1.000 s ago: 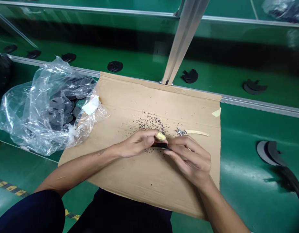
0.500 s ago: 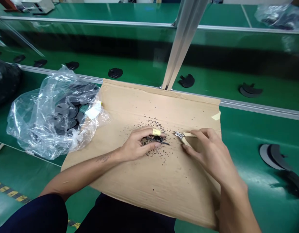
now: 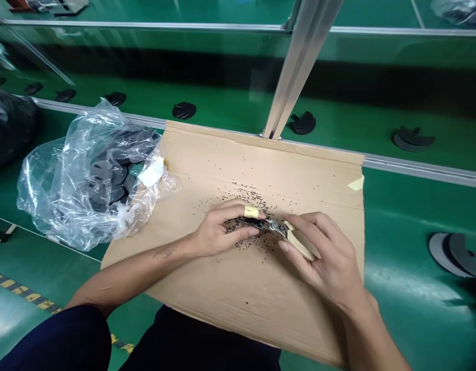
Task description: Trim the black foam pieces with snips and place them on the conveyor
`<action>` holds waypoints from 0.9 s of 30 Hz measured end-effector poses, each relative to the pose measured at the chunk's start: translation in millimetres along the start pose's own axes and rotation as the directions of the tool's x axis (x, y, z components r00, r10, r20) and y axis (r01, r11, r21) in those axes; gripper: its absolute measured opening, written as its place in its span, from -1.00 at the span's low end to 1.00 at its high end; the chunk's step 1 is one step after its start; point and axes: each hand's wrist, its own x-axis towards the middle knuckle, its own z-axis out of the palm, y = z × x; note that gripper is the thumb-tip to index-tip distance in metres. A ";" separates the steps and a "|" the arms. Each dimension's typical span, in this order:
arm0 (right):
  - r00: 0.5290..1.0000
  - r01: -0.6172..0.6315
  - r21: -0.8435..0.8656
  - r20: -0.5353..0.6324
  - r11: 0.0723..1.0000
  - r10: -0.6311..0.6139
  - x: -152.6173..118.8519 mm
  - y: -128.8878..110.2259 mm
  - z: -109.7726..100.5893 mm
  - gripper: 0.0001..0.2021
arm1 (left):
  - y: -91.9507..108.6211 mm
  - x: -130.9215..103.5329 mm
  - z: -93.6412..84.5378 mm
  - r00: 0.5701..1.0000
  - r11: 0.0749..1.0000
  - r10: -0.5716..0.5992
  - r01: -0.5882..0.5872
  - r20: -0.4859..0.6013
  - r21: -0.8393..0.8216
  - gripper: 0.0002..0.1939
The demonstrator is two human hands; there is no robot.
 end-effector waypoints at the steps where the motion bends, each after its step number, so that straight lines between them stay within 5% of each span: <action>1: 1.000 0.009 -0.013 -0.006 1.000 -0.009 0.0 0.1 -0.2 -0.66 | 0.2 0.2 -0.1 1.000 1.000 0.006 -0.006 -0.001 0.002 -0.80; 27: 0.986 0.164 -0.346 0.024 0.924 -0.166 2.3 -5.4 -11.5 -0.81 | -0.3 -1.3 -2.7 0.992 0.995 0.089 -0.093 0.089 0.036 -0.83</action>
